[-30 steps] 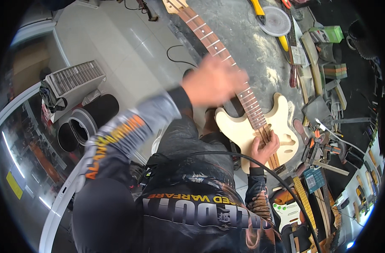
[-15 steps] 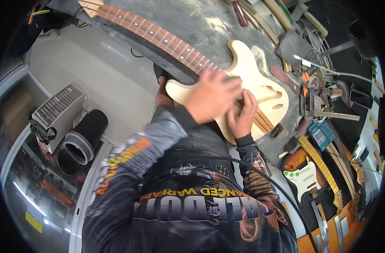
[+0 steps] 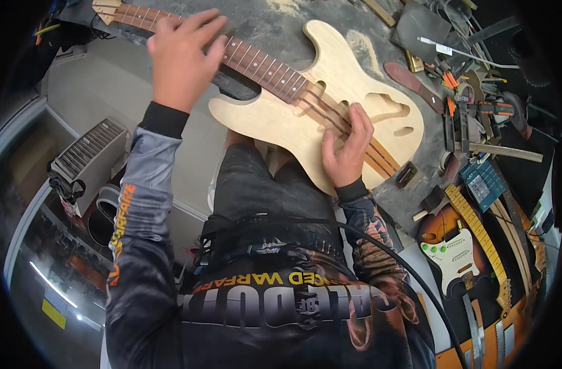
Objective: The person sands the body and fretboard of a guitar by hand with a sanding block, then lifts the guitar to check the profile of the neck.
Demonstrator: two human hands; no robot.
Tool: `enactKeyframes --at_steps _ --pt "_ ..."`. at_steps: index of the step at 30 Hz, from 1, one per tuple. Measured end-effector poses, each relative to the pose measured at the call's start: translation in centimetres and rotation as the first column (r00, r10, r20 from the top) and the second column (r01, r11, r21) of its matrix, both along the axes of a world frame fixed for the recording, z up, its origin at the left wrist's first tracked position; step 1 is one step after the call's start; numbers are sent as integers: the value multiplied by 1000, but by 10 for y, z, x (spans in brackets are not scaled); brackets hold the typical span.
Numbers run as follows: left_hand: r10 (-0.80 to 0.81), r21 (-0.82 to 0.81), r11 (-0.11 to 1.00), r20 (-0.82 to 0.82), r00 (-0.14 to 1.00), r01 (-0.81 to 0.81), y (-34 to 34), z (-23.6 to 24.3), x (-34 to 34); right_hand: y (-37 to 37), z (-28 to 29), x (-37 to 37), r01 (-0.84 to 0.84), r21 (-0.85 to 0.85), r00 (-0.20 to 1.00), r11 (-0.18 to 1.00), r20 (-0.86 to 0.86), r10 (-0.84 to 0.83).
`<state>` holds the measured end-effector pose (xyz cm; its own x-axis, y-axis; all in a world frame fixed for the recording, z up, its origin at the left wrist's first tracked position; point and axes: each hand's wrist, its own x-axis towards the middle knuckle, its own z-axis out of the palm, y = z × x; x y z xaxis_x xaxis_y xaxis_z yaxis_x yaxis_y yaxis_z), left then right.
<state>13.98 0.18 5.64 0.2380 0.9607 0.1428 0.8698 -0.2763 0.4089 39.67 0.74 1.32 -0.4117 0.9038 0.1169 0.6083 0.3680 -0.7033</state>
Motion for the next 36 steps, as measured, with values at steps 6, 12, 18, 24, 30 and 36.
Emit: enactKeyframes --at_steps 6,12,18,24,30,36 --pt "-10 13 1000 8 1000 10 -2 -41 -4 6 -2 -3 5 18 1000 1000 -12 -4" --pt "130 53 991 -58 990 -127 17 1 14 -5 -1 11 15 -10 1000 1000 14 -15" --pt "474 133 880 -177 862 -456 26 -9 -94 3 1 0 -35 -3 999 999 9 35" --pt "173 -2 985 11 985 -173 4 -6 10 1 -3 3 -28 17 999 999 40 27" --pt "364 3 931 -95 926 -365 28 7 -32 1 -1 2 -30 43 997 999 69 27" --pt "229 -32 972 -122 966 -234 16 9 -15 -3 -3 2 -10 31 998 999 70 8"
